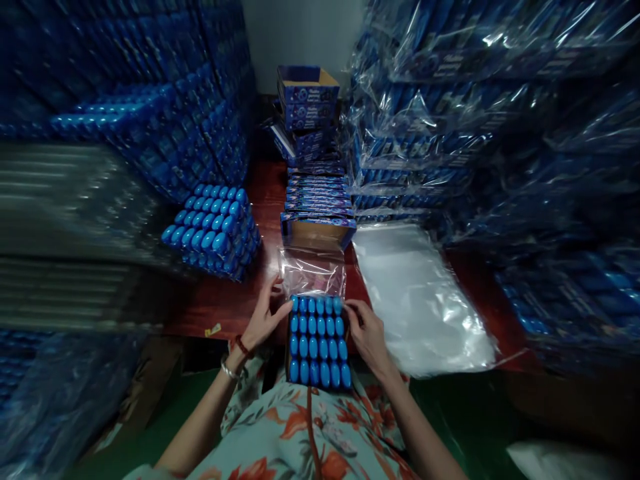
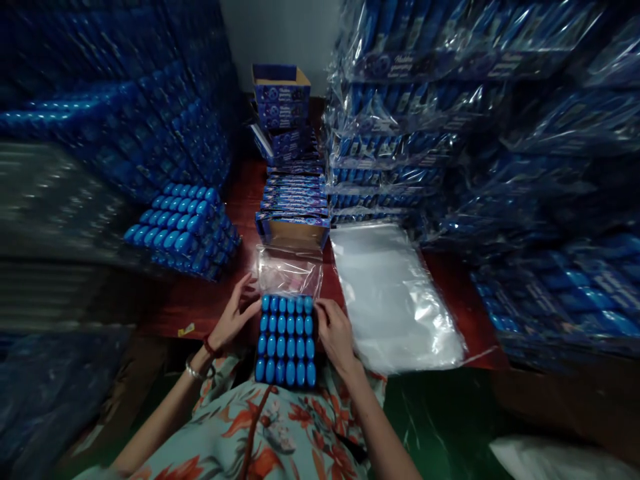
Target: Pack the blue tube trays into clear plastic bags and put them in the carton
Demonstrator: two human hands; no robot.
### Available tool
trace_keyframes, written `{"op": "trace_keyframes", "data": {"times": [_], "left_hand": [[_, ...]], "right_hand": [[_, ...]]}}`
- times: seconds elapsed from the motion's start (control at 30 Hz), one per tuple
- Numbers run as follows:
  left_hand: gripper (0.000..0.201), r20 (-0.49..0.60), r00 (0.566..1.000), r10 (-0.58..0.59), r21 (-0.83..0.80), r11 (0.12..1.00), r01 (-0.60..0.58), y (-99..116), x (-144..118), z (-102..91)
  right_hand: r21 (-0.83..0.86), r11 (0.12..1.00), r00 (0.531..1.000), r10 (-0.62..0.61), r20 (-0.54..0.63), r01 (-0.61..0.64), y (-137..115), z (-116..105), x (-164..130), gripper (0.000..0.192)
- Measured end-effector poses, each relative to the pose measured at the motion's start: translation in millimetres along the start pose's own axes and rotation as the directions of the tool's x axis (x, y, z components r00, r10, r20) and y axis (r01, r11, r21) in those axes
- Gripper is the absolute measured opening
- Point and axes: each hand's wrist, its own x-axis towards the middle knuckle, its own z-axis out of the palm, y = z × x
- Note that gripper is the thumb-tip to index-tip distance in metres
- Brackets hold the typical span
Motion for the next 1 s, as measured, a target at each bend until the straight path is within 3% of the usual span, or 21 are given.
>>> {"op": "trace_keyframes", "data": {"times": [0.07,0.13,0.23,0.3,0.4,0.47,0.57,0.63,0.73,0.83,0.9,0.97,1.0], "left_hand": [[0.064,0.139,0.989,-0.044,-0.024,0.999,0.048,4,16,1.1],[0.049,0.187,0.974,-0.126,-0.047,0.989,0.137,6,27,2.1],[0.039,0.140,0.965,-0.224,-0.106,0.965,0.239,7,31,1.3],[0.037,0.086,0.974,-0.208,-0.102,0.971,0.216,8,25,-0.9],[0.031,0.060,0.997,-0.042,0.022,0.999,0.041,14,4,-5.2],[0.025,0.123,0.991,0.058,0.133,0.988,-0.074,17,-19,-7.3],[0.024,0.267,0.959,0.093,0.214,0.965,-0.153,8,-57,-8.0],[0.029,0.374,0.925,0.070,0.215,0.963,-0.160,-4,-80,-7.9],[0.036,0.518,0.852,-0.077,0.254,0.965,-0.068,-20,-102,-10.1],[0.030,0.573,0.798,-0.188,0.296,0.955,0.012,-23,-113,-16.0],[0.022,0.558,0.798,-0.225,0.323,0.946,0.041,-21,-116,-19.3],[0.016,0.491,0.831,-0.262,0.385,0.921,0.062,-23,-119,-19.1],[0.017,0.446,0.853,-0.272,0.423,0.904,0.066,-25,-120,-17.3]], "right_hand": [[0.011,1.000,0.999,-0.028,0.034,0.028,-5,-1,10,0.021],[0.026,0.997,0.995,-0.072,0.071,0.070,-8,-3,16,0.021],[0.055,0.989,0.983,-0.140,0.115,0.135,-10,-6,16,0.020],[0.064,0.985,0.978,-0.166,0.123,0.160,-11,-8,11,0.019],[0.047,0.983,0.976,-0.182,0.116,0.177,-12,-10,1,0.018],[0.028,0.979,0.972,-0.203,0.116,0.202,-11,-13,-9,0.018],[0.020,0.970,0.958,-0.242,0.155,0.242,-10,-22,-34,0.021],[0.028,0.970,0.947,-0.243,0.212,0.242,-11,-29,-55,0.023],[0.036,0.973,0.932,-0.229,0.283,0.228,-11,-37,-90,0.024],[0.030,0.978,0.907,-0.202,0.370,0.206,-8,-40,-116,0.019],[0.008,0.992,0.900,-0.115,0.420,0.123,-4,-37,-124,0.016],[-0.048,0.999,0.915,0.003,0.403,0.018,2,-31,-127,0.013],[-0.090,0.996,0.929,0.047,0.367,-0.015,6,-26,-128,0.021]]}}
